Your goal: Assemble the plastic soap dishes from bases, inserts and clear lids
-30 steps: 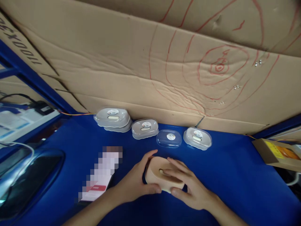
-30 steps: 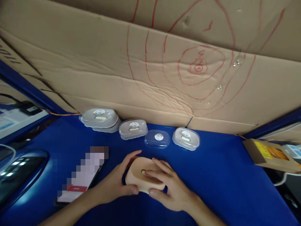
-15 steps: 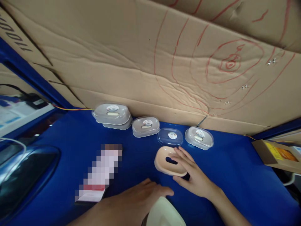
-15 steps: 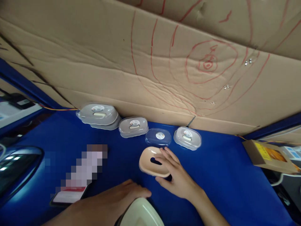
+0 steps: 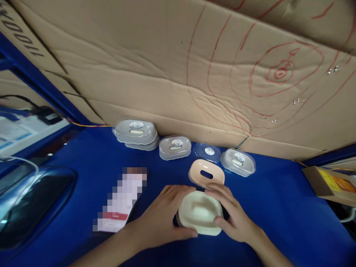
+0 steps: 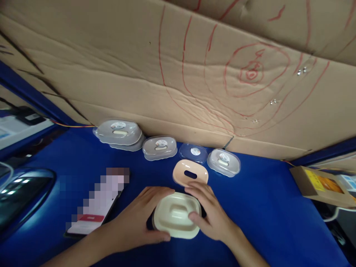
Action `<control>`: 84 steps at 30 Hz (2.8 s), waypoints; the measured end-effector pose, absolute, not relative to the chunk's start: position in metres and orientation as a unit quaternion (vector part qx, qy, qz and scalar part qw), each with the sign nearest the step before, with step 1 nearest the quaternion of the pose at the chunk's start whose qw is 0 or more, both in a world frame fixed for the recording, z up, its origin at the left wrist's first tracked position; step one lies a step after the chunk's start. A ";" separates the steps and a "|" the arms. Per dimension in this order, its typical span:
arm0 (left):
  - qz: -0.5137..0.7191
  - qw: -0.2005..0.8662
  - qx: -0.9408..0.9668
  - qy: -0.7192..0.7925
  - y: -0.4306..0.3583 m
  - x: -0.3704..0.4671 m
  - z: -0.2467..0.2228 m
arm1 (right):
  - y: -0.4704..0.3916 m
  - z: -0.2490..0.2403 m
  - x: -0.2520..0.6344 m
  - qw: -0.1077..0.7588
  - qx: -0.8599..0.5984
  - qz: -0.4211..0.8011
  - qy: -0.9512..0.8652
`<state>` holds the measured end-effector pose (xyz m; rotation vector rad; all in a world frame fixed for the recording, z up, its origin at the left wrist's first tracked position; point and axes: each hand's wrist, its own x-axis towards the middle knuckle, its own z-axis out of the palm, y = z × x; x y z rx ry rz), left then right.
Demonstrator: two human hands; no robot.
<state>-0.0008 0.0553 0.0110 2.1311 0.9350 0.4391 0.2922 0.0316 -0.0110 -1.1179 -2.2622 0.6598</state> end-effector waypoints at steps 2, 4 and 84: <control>0.180 0.376 0.827 0.378 0.057 -0.002 0.009 | 0.027 -0.009 0.292 0.251 -0.378 0.252 -0.855; 0.184 0.378 0.822 0.383 0.059 -0.002 0.007 | 0.024 -0.009 0.291 0.237 -0.360 0.237 -0.871; 0.418 0.810 0.175 0.372 0.078 0.003 0.004 | 0.068 -0.037 0.289 0.161 -0.600 0.036 -0.783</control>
